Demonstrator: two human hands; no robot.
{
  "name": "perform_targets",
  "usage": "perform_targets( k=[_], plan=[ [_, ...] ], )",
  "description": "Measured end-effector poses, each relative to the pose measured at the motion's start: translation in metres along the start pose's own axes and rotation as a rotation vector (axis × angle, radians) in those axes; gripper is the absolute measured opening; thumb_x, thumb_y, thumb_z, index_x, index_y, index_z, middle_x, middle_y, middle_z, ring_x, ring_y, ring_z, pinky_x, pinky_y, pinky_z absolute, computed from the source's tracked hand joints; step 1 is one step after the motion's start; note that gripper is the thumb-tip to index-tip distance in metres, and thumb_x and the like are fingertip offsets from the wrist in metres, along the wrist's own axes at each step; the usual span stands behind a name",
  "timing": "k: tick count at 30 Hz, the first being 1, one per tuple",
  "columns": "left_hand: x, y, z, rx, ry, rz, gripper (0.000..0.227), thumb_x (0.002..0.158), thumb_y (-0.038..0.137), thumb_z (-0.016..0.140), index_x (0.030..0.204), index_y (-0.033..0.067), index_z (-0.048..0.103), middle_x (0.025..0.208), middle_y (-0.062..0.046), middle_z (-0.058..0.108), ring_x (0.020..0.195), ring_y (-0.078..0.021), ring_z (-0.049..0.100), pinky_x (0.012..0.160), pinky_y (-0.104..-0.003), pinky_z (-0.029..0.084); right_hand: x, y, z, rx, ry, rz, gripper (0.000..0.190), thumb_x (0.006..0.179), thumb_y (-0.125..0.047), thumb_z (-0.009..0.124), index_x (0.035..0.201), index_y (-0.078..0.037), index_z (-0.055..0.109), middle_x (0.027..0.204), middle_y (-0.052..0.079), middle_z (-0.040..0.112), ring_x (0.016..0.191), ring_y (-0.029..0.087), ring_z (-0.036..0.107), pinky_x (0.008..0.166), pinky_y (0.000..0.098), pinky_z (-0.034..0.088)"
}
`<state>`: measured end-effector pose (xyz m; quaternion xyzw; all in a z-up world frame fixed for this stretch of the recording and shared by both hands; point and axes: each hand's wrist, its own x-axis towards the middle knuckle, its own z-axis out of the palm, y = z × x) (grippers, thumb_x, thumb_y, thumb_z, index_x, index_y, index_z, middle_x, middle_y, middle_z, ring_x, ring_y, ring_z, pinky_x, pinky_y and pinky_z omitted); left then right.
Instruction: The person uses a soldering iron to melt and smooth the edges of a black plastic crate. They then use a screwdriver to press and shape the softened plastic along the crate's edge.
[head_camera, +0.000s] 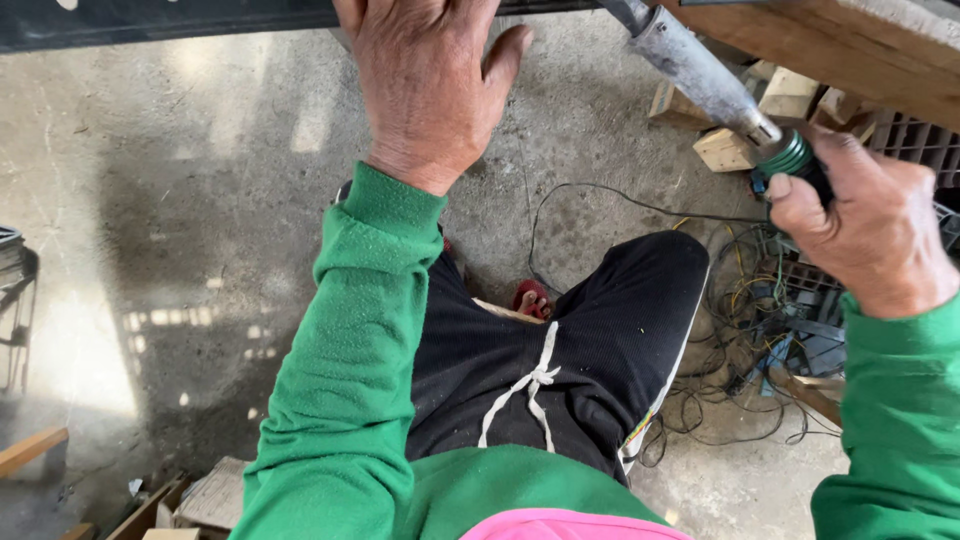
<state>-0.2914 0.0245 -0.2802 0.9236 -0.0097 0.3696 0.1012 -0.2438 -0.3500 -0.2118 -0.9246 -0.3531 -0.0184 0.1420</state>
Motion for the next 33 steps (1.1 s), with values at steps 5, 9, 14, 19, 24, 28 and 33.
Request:
perform_targets(
  k=[5, 9, 14, 19, 24, 28, 33],
  plan=[
    [0.000, 0.001, -0.001, -0.014, -0.031, -0.030, 0.057, 0.093, 0.043, 0.090, 0.138, 0.0197, 0.063, 0.126, -0.005, 0.054, 0.125, -0.0308, 0.042, 0.105, -0.053, 0.033, 0.005, -0.016, 0.005, 0.078, 0.052, -0.007, 0.042, 0.105, -0.024, 0.068, 0.129, 0.010, 0.064, 0.084, 0.022, 0.067, 0.073, 0.030, 0.070, 0.065, 0.0368, 0.055],
    [0.000, 0.001, 0.000, -0.028, 0.006, -0.027, 0.060, 0.093, 0.039, 0.088, 0.141, 0.0192, 0.058, 0.150, -0.005, 0.047, 0.139, -0.0320, 0.037, 0.113, -0.050, 0.032, 0.006, -0.024, 0.002, 0.254, 0.086, 0.006, 0.039, 0.107, -0.025, 0.062, 0.127, 0.009, 0.062, 0.084, 0.017, 0.068, 0.075, 0.026, 0.070, 0.068, 0.0344, 0.055],
    [-0.001, 0.003, 0.000, -0.042, -0.003, -0.040, 0.063, 0.090, 0.036, 0.090, 0.144, 0.0224, 0.059, 0.148, 0.000, 0.044, 0.135, -0.0271, 0.040, 0.113, -0.049, 0.033, 0.010, -0.018, 0.003, 0.018, -0.074, 0.126, 0.041, 0.098, -0.021, 0.070, 0.125, 0.010, 0.069, 0.071, 0.019, 0.066, 0.061, 0.026, 0.068, 0.059, 0.0363, 0.054],
    [0.001, 0.005, -0.005, -0.057, -0.023, -0.048, 0.065, 0.090, 0.035, 0.091, 0.144, 0.0226, 0.058, 0.146, 0.002, 0.045, 0.134, -0.0243, 0.042, 0.114, -0.047, 0.033, 0.008, -0.010, 0.003, 0.195, 0.042, 0.010, 0.040, 0.105, -0.027, 0.066, 0.127, 0.006, 0.064, 0.081, 0.016, 0.068, 0.072, 0.024, 0.070, 0.064, 0.0338, 0.054],
    [0.005, 0.006, -0.011, -0.008, -0.033, -0.025, 0.067, 0.090, 0.036, 0.091, 0.146, 0.0225, 0.056, 0.150, 0.003, 0.045, 0.134, -0.0250, 0.042, 0.113, -0.047, 0.031, 0.004, -0.010, 0.007, 0.267, 0.095, 0.015, 0.036, 0.107, -0.025, 0.066, 0.125, 0.006, 0.065, 0.085, 0.016, 0.069, 0.071, 0.023, 0.070, 0.065, 0.0327, 0.054],
    [0.008, 0.010, -0.015, -0.012, -0.056, -0.051, 0.073, 0.089, 0.039, 0.093, 0.151, 0.0253, 0.056, 0.150, 0.006, 0.046, 0.133, -0.0242, 0.042, 0.115, -0.047, 0.031, 0.007, -0.004, 0.010, 0.178, 0.056, 0.069, 0.040, 0.102, -0.023, 0.071, 0.127, 0.007, 0.068, 0.078, 0.018, 0.066, 0.066, 0.024, 0.067, 0.063, 0.0354, 0.053],
    [0.011, 0.013, -0.019, 0.009, -0.078, -0.067, 0.076, 0.088, 0.039, 0.095, 0.152, 0.0268, 0.055, 0.151, 0.008, 0.046, 0.136, -0.0227, 0.043, 0.117, -0.045, 0.031, 0.007, -0.003, 0.011, 0.394, 0.089, 0.039, 0.034, 0.107, -0.029, 0.067, 0.118, 0.003, 0.065, 0.080, 0.014, 0.068, 0.068, 0.019, 0.067, 0.063, 0.0315, 0.052]
  ],
)
